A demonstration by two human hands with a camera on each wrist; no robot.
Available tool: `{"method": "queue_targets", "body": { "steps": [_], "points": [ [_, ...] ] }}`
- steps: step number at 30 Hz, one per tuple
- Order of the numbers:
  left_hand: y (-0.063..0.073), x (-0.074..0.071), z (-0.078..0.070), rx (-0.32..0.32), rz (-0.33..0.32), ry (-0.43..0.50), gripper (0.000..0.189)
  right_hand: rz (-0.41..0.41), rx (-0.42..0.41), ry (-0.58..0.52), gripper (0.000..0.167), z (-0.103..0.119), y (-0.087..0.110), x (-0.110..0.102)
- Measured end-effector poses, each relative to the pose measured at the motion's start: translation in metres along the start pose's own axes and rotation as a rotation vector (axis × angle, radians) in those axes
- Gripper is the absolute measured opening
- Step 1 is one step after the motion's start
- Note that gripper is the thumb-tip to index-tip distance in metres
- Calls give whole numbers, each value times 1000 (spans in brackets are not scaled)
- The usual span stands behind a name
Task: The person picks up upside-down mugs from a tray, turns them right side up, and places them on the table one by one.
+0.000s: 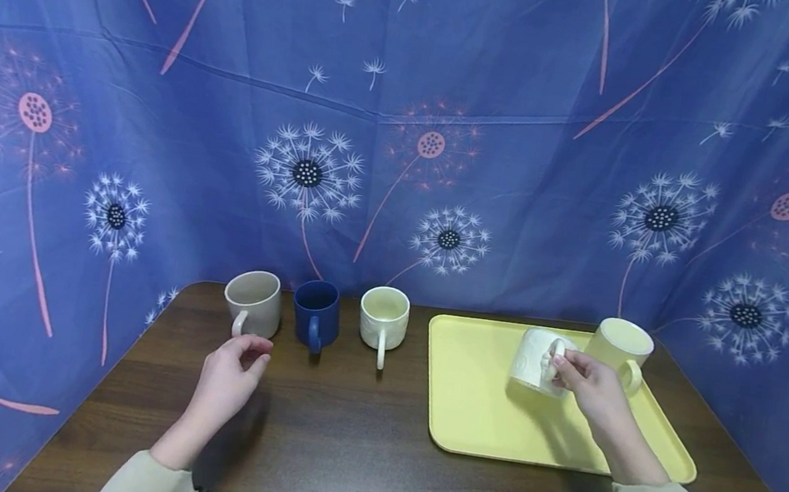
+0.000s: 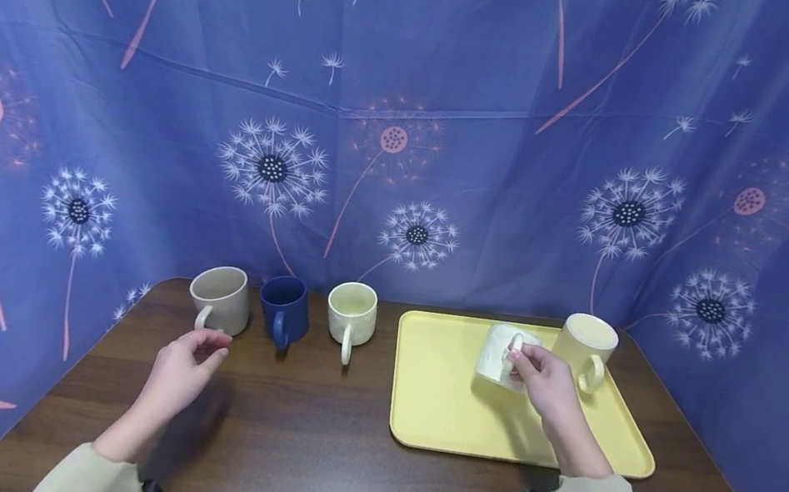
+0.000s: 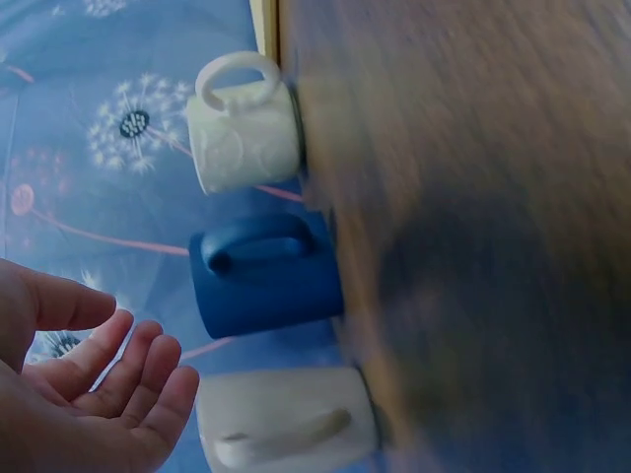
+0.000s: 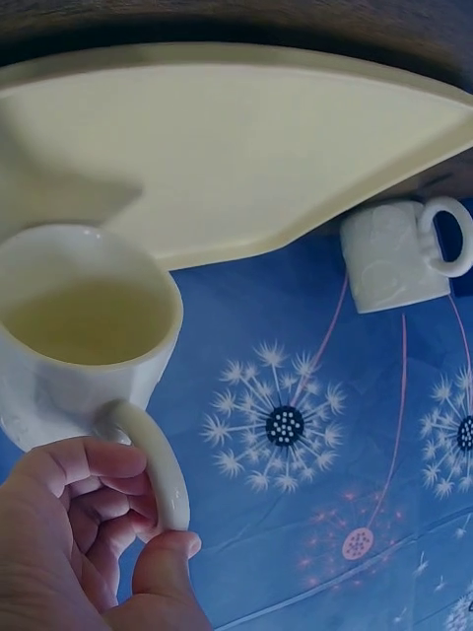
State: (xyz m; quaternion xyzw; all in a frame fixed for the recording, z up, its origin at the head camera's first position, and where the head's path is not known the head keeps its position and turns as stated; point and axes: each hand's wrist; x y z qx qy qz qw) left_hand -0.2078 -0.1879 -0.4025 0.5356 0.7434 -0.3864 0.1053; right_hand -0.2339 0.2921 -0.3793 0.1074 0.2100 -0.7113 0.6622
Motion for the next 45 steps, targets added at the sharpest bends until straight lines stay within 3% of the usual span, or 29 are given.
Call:
{"method": "queue_targets", "body": {
  "steps": [6, 15, 25, 31, 39, 45],
  "points": [
    [4, 1, -18, 112, -3, -27, 14, 15, -14, -18, 43, 6, 2, -2],
    [7, 4, -39, 176, 5, -31, 16, 42, -12, -45, 46, 15, 7, -6],
    [10, 9, -60, 216, 26, -31, 19, 47, -12, -29, 39, 32, 16, -7],
    [12, 9, -75, 271, 23, -14, 20, 84, -22, -111, 33, 42, 21, -8],
    [14, 10, -97, 289, 45, 26, 20, 151, -36, -200, 37, 49, 27, -8],
    [13, 13, -112, 304, 59, 61, 20, 181, -63, -250, 24, 55, 32, -7]
  ]
}}
Point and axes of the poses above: each hand's wrist, its own y-axis away from the middle knuckle, its own x-axis out of the palm, z = x × y, and after that the axes turned 3 degrees about y, right-handed
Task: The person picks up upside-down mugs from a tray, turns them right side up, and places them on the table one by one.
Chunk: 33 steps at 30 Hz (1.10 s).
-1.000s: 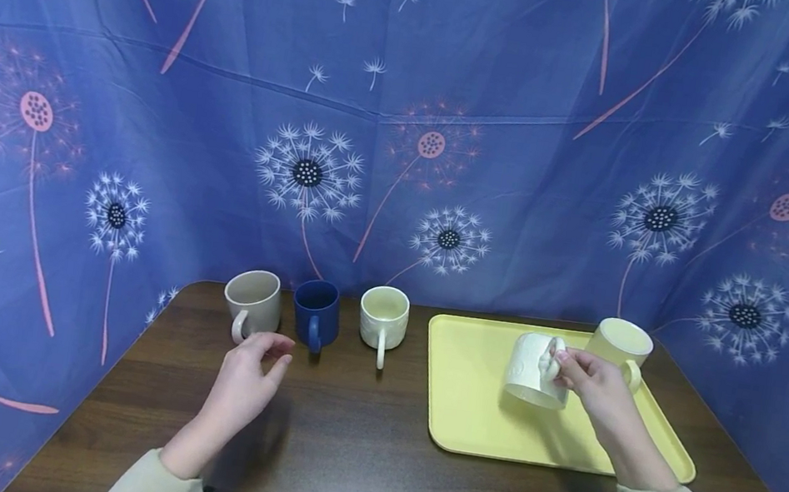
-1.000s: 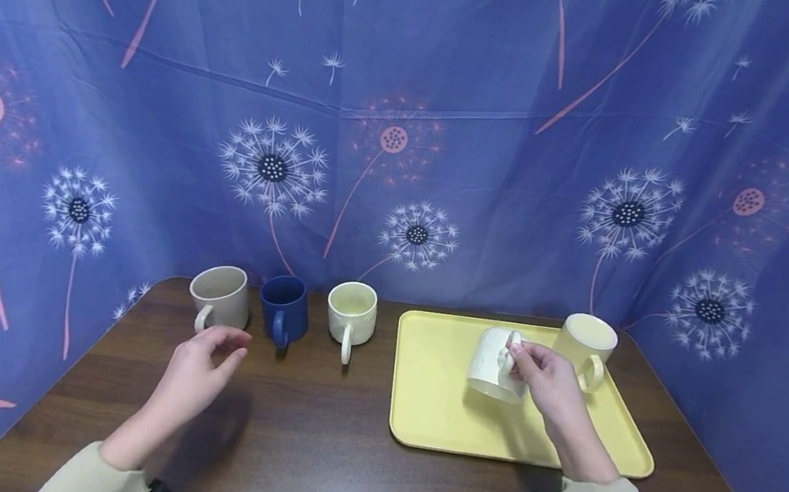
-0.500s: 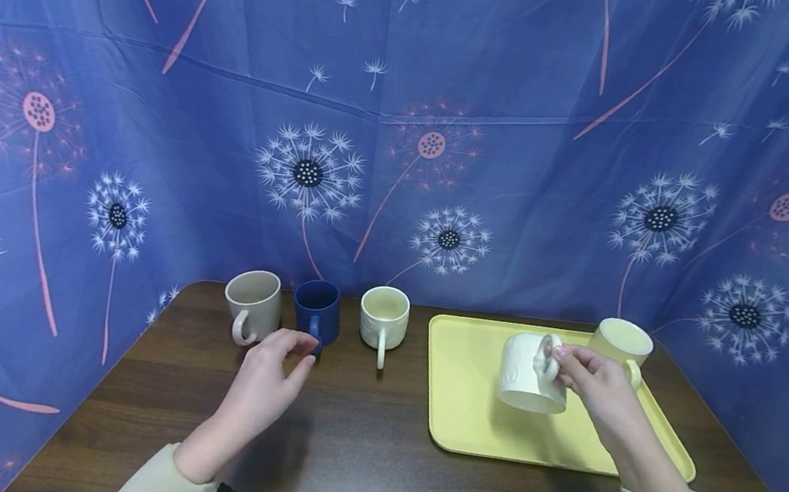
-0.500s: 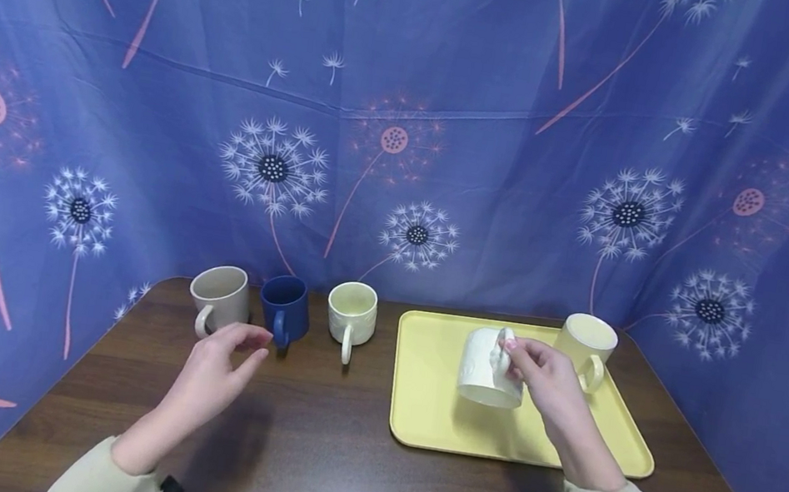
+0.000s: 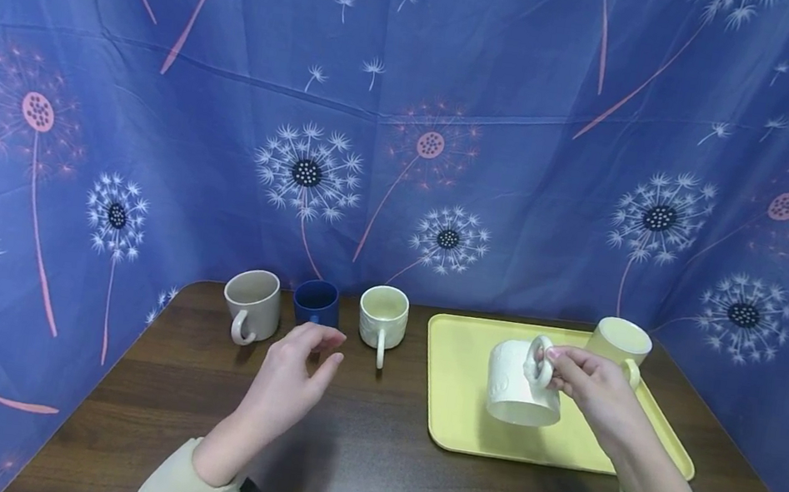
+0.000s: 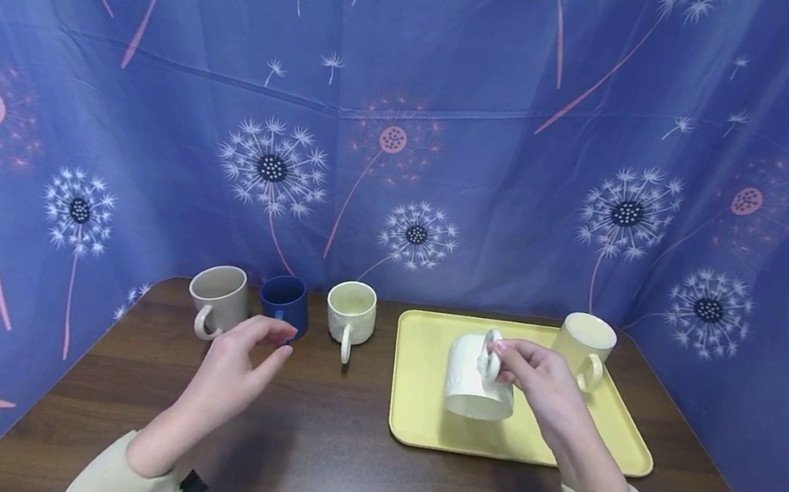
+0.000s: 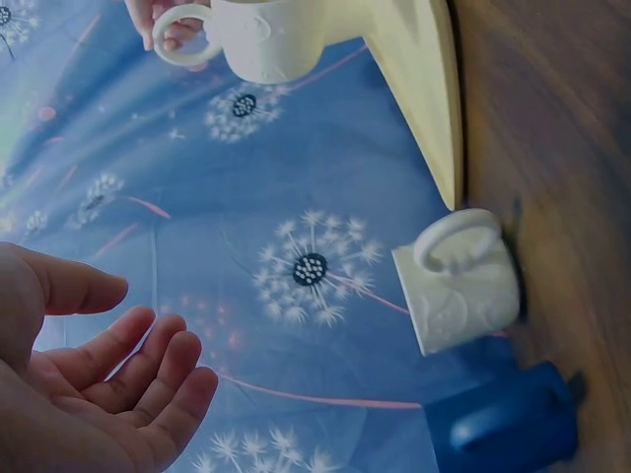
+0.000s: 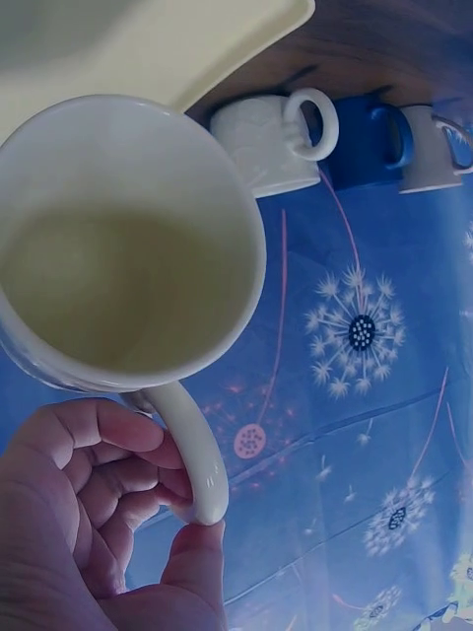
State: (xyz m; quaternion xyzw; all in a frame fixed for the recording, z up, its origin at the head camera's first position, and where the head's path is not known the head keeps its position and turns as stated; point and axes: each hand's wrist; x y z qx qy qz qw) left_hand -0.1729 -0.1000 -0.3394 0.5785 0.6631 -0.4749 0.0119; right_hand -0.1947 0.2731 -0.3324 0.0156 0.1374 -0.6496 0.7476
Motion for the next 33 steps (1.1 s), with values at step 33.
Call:
{"method": "queue_targets", "body": {
  "steps": [33],
  "points": [
    [-11, 30, -37, 49, 134, 211, 29, 266, -72, -98, 23, 16, 13, 39]
  ]
}}
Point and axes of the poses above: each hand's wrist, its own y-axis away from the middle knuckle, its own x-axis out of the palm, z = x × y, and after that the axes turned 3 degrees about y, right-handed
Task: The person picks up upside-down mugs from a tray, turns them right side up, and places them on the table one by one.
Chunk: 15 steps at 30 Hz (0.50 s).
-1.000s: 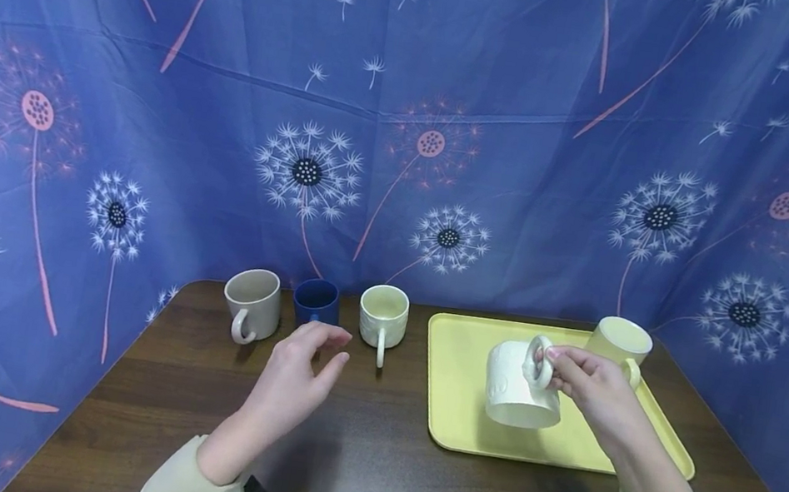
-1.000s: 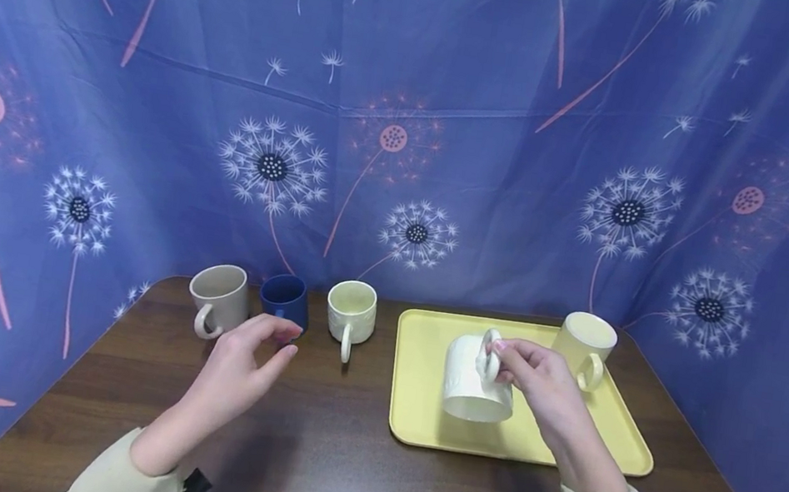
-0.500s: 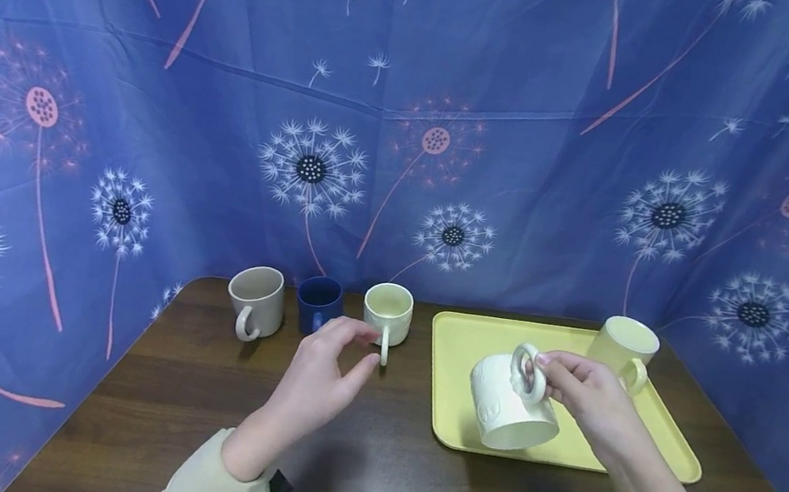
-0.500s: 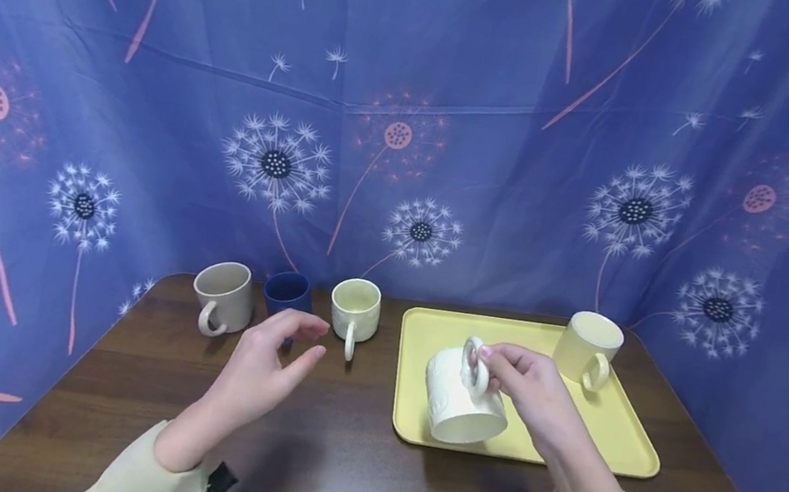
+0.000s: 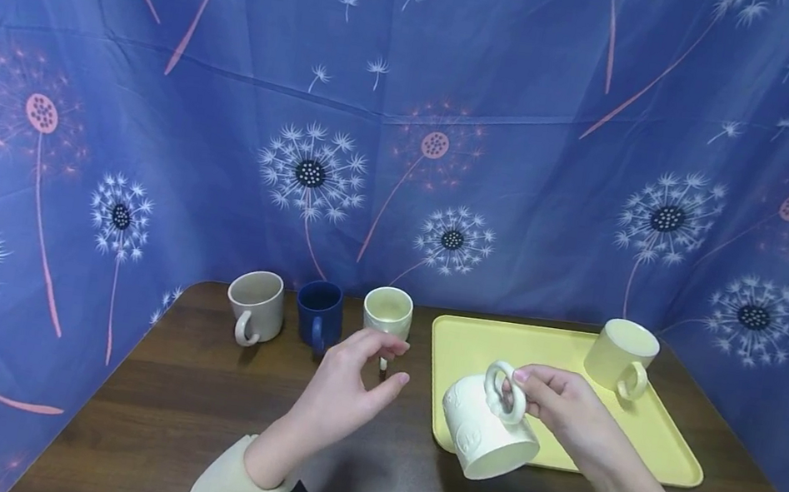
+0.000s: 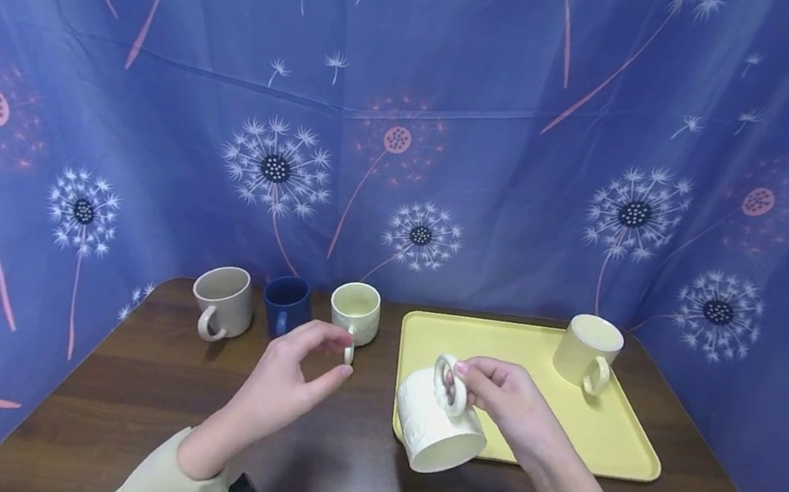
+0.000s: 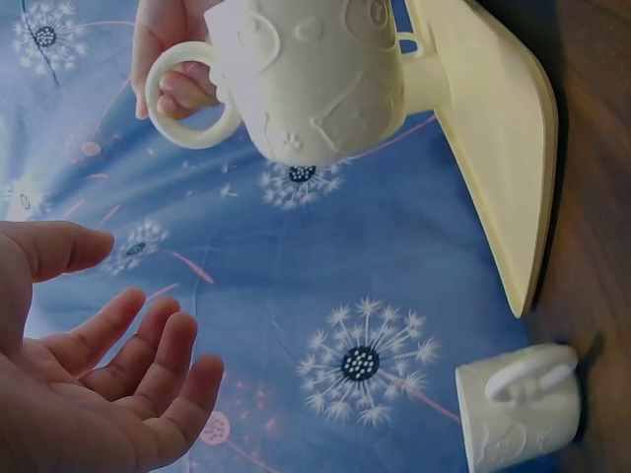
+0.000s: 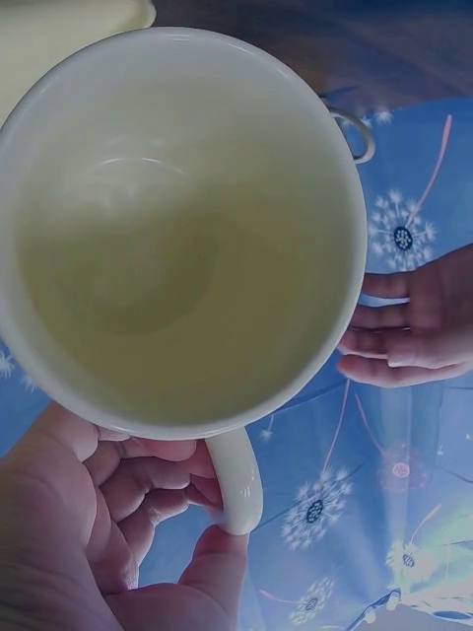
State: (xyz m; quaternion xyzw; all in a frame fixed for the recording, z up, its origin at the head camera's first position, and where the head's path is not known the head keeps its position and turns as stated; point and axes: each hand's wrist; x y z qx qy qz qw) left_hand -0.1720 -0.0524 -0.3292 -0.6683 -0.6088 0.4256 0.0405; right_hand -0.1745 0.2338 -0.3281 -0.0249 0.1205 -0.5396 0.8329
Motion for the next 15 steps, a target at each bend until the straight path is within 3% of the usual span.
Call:
{"method": "queue_targets", "body": {
  "steps": [7, 15],
  "points": [
    [-2, 11, -3, -9, 60, 43, 34, 55, -16, -18, 24, -3, 2, 4],
    [-6, 23, -3, 45, 128, 125, 37, 137, -46, 22, 23, -1, 4, 10]
  ]
}}
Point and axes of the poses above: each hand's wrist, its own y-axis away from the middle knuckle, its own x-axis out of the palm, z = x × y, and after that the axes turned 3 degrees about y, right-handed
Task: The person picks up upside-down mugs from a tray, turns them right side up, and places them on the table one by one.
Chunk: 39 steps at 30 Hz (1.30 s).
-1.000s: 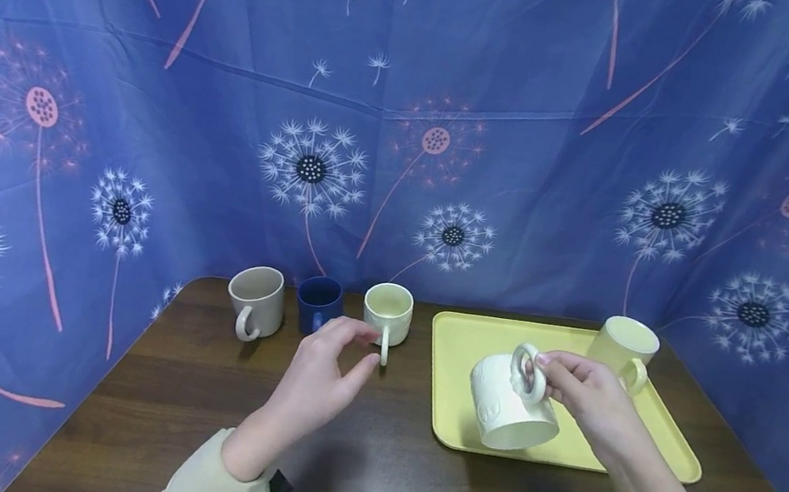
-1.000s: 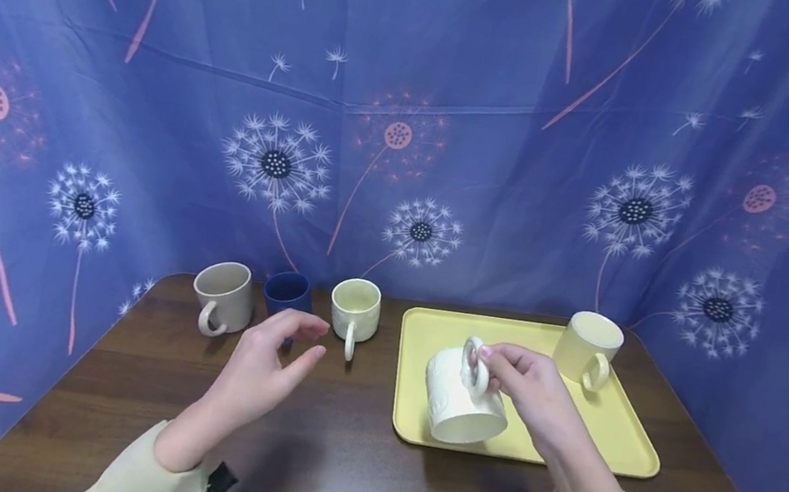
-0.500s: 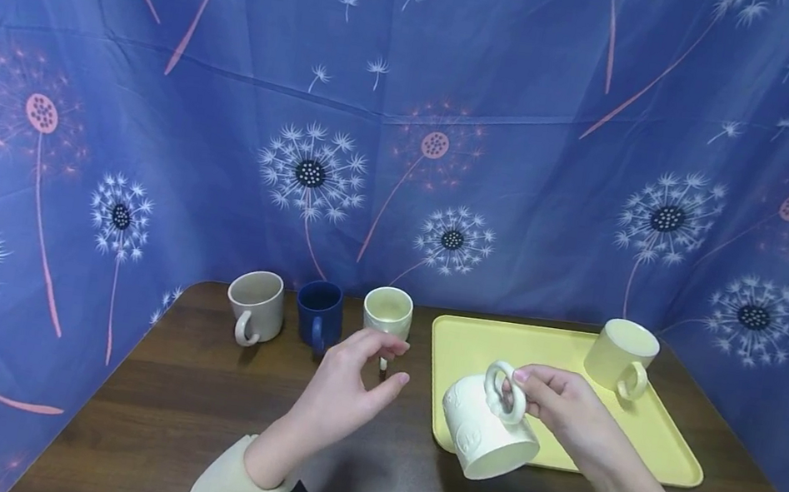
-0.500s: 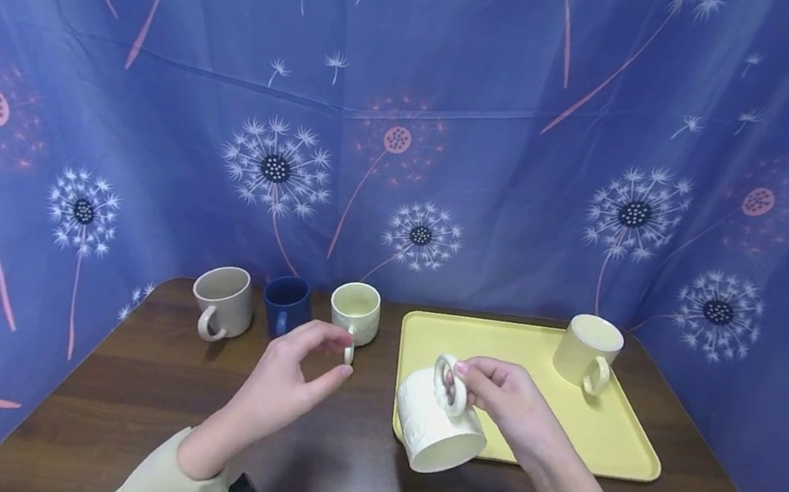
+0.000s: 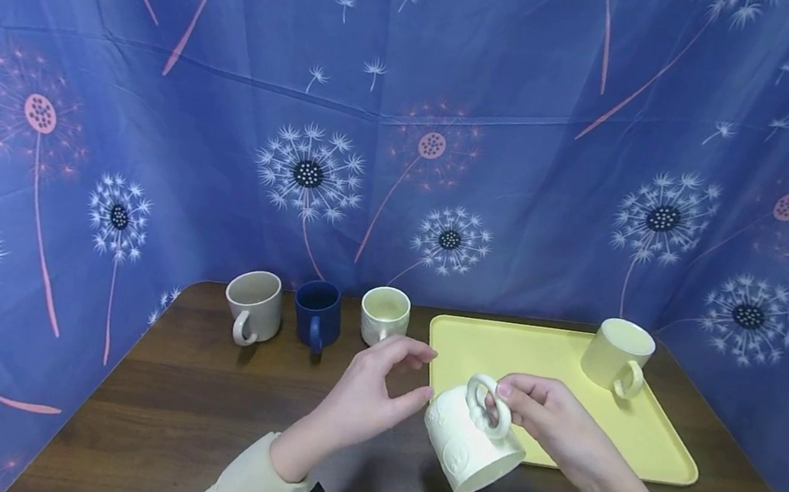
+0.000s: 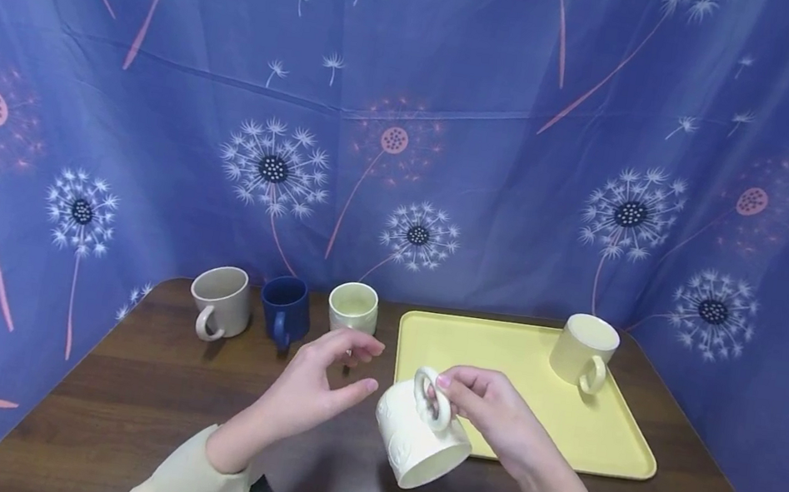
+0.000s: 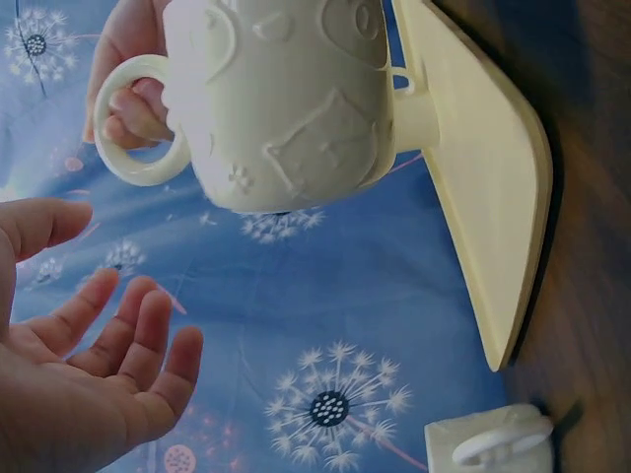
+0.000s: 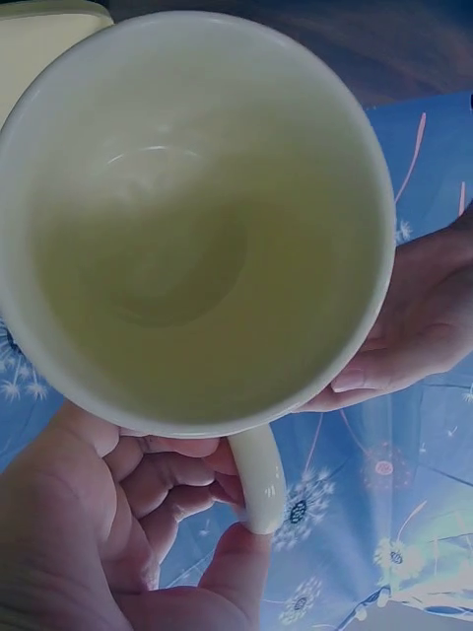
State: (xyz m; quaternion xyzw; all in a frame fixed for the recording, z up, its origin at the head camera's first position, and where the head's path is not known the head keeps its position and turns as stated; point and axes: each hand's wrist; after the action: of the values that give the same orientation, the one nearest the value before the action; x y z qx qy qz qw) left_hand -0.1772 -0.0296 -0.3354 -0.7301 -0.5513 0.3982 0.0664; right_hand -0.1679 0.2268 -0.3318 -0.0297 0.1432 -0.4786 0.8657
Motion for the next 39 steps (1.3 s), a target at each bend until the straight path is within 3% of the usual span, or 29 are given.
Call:
{"method": "queue_targets", "body": {
  "steps": [8, 15, 25, 32, 39],
  "points": [
    [-2, 8, 4, 20, 68, 54, 36, 102, 1, 26, 28, 1, -1, 5],
    [-2, 13, 6, 34, 102, 125, 33, 122, -31, 45, 26, 2, -5, 8],
    [0, 17, 4, 62, 101, 255, 28, 167, -66, 44, 26, 5, -8, 11],
    [0, 17, -5, 40, 104, 258, 21, 174, -71, 62, 26, 4, -10, 11],
    [2, 21, 6, 66, 76, 244, 17, 165, -31, 75, 27, 4, -13, 13]
  ]
}}
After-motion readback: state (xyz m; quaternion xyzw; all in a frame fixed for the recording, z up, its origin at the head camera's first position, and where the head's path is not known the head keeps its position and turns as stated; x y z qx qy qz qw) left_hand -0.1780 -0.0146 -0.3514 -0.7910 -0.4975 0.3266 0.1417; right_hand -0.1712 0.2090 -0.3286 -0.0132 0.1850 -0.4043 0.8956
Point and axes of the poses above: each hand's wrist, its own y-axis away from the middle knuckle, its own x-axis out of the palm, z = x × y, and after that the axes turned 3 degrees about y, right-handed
